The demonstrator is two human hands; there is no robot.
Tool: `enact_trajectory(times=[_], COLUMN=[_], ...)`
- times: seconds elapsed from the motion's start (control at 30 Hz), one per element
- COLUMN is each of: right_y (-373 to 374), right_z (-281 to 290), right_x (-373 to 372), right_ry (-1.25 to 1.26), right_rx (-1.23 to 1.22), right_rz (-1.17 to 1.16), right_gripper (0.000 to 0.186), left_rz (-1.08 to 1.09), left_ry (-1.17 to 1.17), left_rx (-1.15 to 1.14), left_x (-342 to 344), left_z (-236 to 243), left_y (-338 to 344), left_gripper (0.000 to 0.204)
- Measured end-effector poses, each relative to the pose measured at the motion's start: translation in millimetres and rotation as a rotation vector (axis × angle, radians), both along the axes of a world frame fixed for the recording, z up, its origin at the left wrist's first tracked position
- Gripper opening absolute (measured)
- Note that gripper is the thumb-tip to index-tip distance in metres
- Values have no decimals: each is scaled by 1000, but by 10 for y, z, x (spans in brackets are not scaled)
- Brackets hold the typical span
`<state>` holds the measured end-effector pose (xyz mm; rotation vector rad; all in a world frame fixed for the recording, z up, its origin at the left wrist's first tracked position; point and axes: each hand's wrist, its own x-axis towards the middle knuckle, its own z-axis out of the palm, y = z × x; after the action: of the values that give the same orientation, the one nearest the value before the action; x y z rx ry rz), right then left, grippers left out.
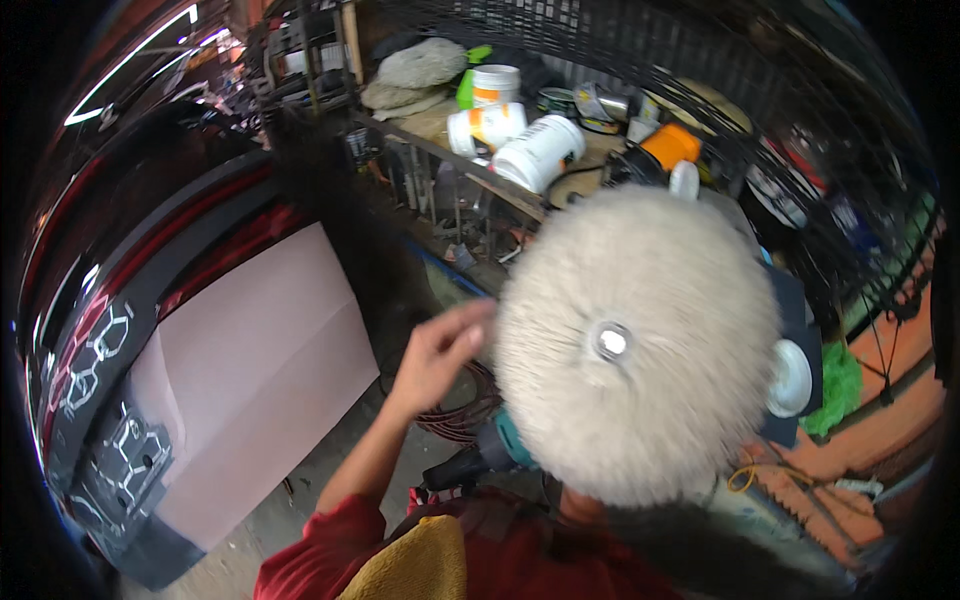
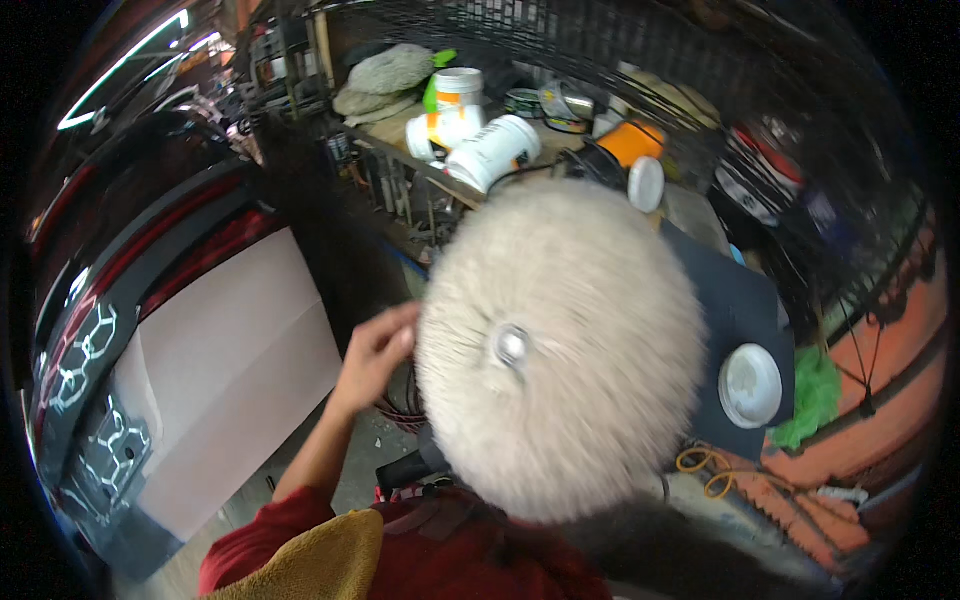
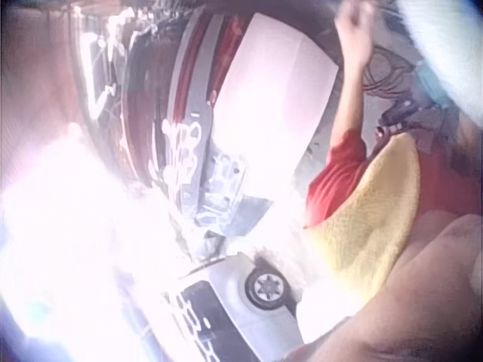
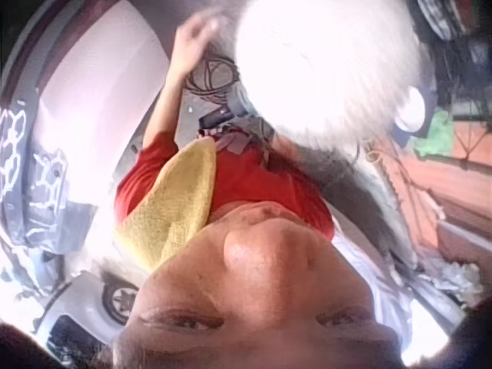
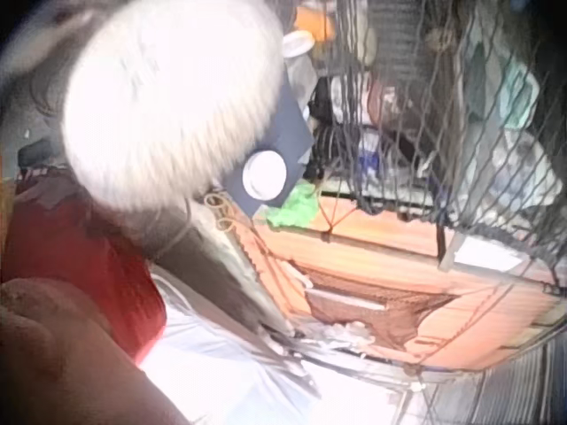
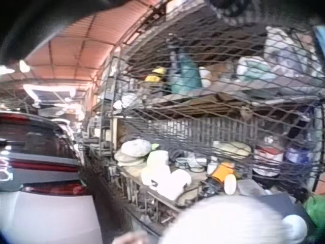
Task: The person retrieves a white tub and a green scoop, scoops water from a blue barrel into the tub, and mixes the contents by hand. The person then walks back toward the cars while holding the mixed tub.
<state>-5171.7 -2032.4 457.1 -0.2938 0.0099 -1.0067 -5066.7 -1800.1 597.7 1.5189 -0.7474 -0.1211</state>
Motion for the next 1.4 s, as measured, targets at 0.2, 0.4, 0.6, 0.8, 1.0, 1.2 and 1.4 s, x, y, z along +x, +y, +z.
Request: enact_trajectory(times=[0.2,0.4,0.6,0.8,1.0,1.2,1.4], right_y=[-712,-811,-560,-294,-186,-155,-180], right_z=[733,1213,1288,1257,1204,1131,1096], right_x=[-1038,-1802,-2288,-2394,-2356,-2292,-2208], right_ry=[44,-5,-13,3,21,17,9], right_rx=[-302,-489,-562,-573,-563,-548,-537], right_rz=[-307,-536,-678,-730,-745,-745,-711], right_gripper=[52,51,49,48,46,45,44], left_rz=[396,787,734,394,192,283,295], left_ry=[-191,-240,-627,-829,-897,-1161,-953], left_rx=[-191,315,244,168,47,-48,-29], left_x=[1896,2913,3190,3266,3066,2863,3082], left_z=[173,741,994,1177,1193,1279,1167], left_y=[-319,-1000,-1470,-1999,-2197,-1883,-1837], left_gripper=[36,52,48,45,25,15,42])
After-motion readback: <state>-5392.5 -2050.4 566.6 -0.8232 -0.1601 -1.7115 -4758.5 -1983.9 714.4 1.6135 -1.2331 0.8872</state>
